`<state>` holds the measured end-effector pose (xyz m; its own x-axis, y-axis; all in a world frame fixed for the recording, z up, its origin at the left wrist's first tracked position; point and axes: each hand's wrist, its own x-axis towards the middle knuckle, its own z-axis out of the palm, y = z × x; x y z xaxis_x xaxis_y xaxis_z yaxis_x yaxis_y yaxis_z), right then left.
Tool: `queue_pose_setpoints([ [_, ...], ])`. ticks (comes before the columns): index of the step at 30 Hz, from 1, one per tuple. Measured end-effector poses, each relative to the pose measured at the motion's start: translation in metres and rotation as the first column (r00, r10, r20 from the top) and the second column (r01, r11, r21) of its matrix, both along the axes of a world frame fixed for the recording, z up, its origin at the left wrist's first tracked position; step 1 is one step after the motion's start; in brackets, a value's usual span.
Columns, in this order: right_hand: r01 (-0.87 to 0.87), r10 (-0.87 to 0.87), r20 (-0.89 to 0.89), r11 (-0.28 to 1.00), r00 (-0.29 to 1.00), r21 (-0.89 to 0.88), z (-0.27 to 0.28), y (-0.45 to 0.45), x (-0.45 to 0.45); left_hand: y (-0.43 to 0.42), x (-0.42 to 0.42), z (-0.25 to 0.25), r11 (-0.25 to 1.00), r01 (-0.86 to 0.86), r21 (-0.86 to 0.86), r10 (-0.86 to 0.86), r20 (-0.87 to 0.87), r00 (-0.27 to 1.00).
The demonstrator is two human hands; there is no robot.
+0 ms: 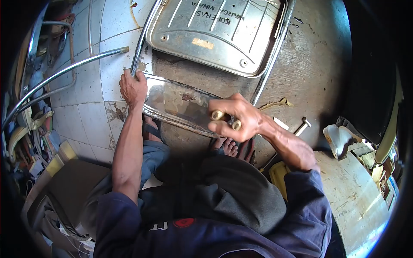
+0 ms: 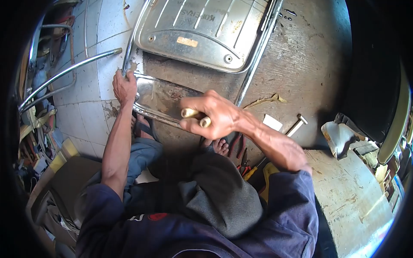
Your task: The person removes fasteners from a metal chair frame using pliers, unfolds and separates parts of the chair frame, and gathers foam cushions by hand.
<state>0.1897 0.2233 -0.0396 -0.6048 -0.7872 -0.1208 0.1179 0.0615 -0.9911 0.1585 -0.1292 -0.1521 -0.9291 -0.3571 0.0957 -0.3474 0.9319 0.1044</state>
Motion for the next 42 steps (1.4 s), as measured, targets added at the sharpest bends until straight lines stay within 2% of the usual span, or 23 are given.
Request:
queue_pose_setpoints([
  [2,0.172,-0.238,-0.279,0.955,0.930,-0.241,-0.012,0.017,0.029,-0.004,0.000,-0.004,1.000,0.003,0.021,-0.003,0.006,1.000],
  [3,0.264,-0.369,-0.301,0.904,0.879,-0.336,-0.020,0.025,0.045,-0.006,0.000,-0.005,0.999,0.009,0.035,-0.010,0.011,1.000],
  [6,0.552,-0.668,-0.171,0.711,0.725,-0.436,-0.025,0.035,0.087,-0.008,0.003,-0.001,0.998,-0.002,0.055,-0.002,0.056,0.998],
  [8,0.599,-0.716,-0.147,0.663,0.683,-0.449,-0.027,0.033,0.096,-0.007,0.001,-0.002,0.997,-0.006,0.078,0.004,0.026,1.000],
  [9,0.661,-0.768,-0.074,0.592,0.636,-0.460,-0.028,0.031,0.100,-0.010,0.001,0.000,0.996,-0.025,0.091,0.017,0.090,0.996],
  [11,0.747,-0.823,0.054,0.485,0.566,-0.454,-0.030,0.026,0.102,-0.016,0.002,-0.003,0.994,0.000,0.110,-0.008,0.070,0.997],
  [12,0.748,-0.827,0.062,0.470,0.559,-0.468,-0.032,0.025,0.098,-0.021,0.001,-0.007,0.991,0.005,0.137,-0.015,0.066,0.998],
  [14,0.750,-0.759,0.138,0.566,0.636,-0.343,-0.026,0.026,0.088,-0.011,0.001,0.003,0.985,0.039,0.167,-0.043,0.023,0.999],
  [16,0.826,-0.787,0.250,0.540,0.564,-0.162,-0.009,0.012,0.067,-0.003,0.000,0.009,0.977,-0.075,0.200,0.047,0.138,0.989],
  [18,0.782,-0.734,0.287,0.613,0.616,-0.111,-0.014,0.017,0.032,-0.008,0.001,-0.003,0.988,-0.027,0.154,0.011,0.100,0.995],
  [20,0.617,-0.593,0.284,0.787,0.753,0.008,-0.023,0.022,0.002,-0.007,0.001,0.004,0.981,-0.060,0.183,0.040,0.109,0.993],
  [21,0.550,-0.528,0.244,0.835,0.813,-0.026,-0.025,0.018,-0.010,-0.006,0.001,0.005,0.981,-0.069,0.183,0.049,0.115,0.992],
  [22,0.509,-0.459,0.316,0.856,0.830,-0.094,-0.018,0.009,-0.020,-0.005,0.002,0.006,0.979,-0.070,0.192,0.049,0.114,0.992],
  [24,0.386,-0.347,0.276,0.917,0.896,-0.103,-0.014,-0.006,-0.033,-0.001,0.002,0.008,0.977,-0.104,0.186,0.084,0.115,0.990],
  [25,0.273,-0.267,0.120,0.961,0.956,-0.037,-0.012,-0.011,-0.041,0.001,0.000,0.008,0.975,-0.106,0.196,0.085,0.116,0.990],
  [26,0.268,-0.263,0.124,0.963,0.957,-0.029,-0.011,-0.017,-0.044,0.000,0.000,0.008,0.974,-0.108,0.199,0.086,0.115,0.990],
  [28,0.219,-0.220,0.005,0.972,0.975,0.084,-0.006,-0.028,-0.050,0.000,0.004,0.009,0.971,-0.119,0.208,0.094,0.124,0.988],
  [30,0.154,-0.160,0.045,0.981,0.986,0.117,-0.009,-0.032,-0.057,0.000,0.002,0.012,0.976,-0.106,0.188,0.084,0.122,0.989],
  [32,0.166,-0.165,-0.018,0.972,0.986,0.168,-0.012,-0.037,-0.057,0.000,0.003,0.012,0.975,-0.106,0.197,0.085,0.114,0.990],
  [33,0.135,-0.148,0.046,0.968,0.988,0.212,-0.013,-0.036,-0.057,-0.001,0.004,0.013,0.974,-0.105,0.200,0.084,0.111,0.990],
  [38,0.148,-0.171,0.071,0.956,0.983,0.254,-0.033,-0.019,-0.059,0.001,0.002,0.018,0.968,-0.122,0.219,0.096,0.125,0.987],
  [40,0.221,-0.268,0.266,0.956,0.926,0.194,-0.043,-0.014,-0.059,0.002,0.003,0.018,0.966,-0.135,0.219,0.105,0.144,0.984],
  [42,0.270,-0.322,0.319,0.942,0.891,0.198,-0.042,-0.011,-0.058,0.001,0.004,0.016,0.965,-0.135,0.225,0.102,0.152,0.983],
])
